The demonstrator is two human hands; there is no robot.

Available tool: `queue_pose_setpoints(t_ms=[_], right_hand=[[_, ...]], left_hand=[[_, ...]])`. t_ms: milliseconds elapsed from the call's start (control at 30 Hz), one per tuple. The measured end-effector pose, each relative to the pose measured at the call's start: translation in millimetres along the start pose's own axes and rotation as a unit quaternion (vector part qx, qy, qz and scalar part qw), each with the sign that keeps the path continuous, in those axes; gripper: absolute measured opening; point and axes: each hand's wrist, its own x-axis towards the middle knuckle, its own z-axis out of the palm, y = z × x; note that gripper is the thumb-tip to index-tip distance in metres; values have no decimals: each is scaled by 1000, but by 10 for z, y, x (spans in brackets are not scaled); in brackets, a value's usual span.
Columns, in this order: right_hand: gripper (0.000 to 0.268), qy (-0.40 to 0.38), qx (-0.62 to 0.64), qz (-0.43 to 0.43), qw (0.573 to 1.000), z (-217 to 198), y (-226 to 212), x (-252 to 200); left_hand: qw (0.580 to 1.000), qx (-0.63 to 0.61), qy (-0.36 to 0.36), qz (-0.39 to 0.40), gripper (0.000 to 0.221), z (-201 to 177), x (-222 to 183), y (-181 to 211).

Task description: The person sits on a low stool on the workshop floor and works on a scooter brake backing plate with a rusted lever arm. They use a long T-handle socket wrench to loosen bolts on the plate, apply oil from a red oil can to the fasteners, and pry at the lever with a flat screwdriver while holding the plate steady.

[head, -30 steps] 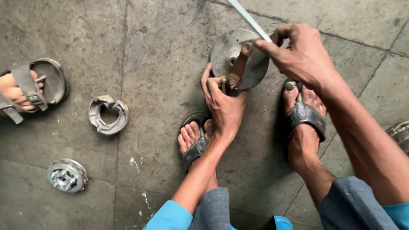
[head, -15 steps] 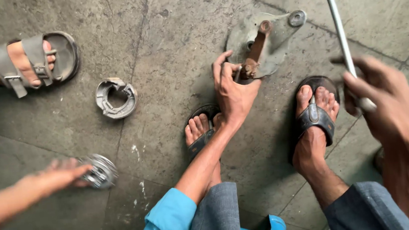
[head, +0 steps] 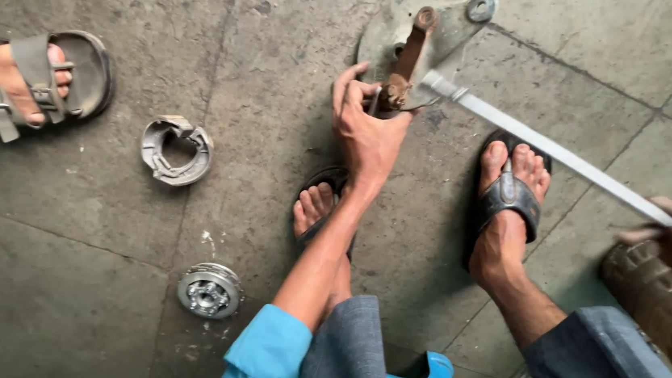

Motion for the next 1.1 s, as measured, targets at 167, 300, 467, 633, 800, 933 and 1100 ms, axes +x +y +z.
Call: queue_pose_setpoints(t_ms=[167, 300, 467, 633, 800, 933, 1100], right_hand=[[29, 36, 24, -4, 999, 842, -129, -250], [26, 57, 37, -5, 998, 1141, 109, -239], [27, 43, 78, -19, 996, 1238, 302, -150], [29, 38, 96, -15, 995, 1357, 318, -129], [31, 32, 133, 11, 991, 1361, 383, -123], [31, 29, 130, 44, 990, 1385, 261, -192], [35, -56, 175, 80, 980, 1223, 147, -210]], left_hand=[[999, 21, -34, -16, 44, -18, 38, -56], [996, -8, -39, -77, 46, -84, 89, 79], [999, 3, -24, -26, 42, -67, 83, -21], [1000, 4, -15, -23, 37, -100, 84, 43], [999, -7, -19, -28, 36, -75, 88, 7], [999, -13, -25, -21, 38, -95, 88, -12], [999, 1, -40, 22, 44, -68, 80, -102]])
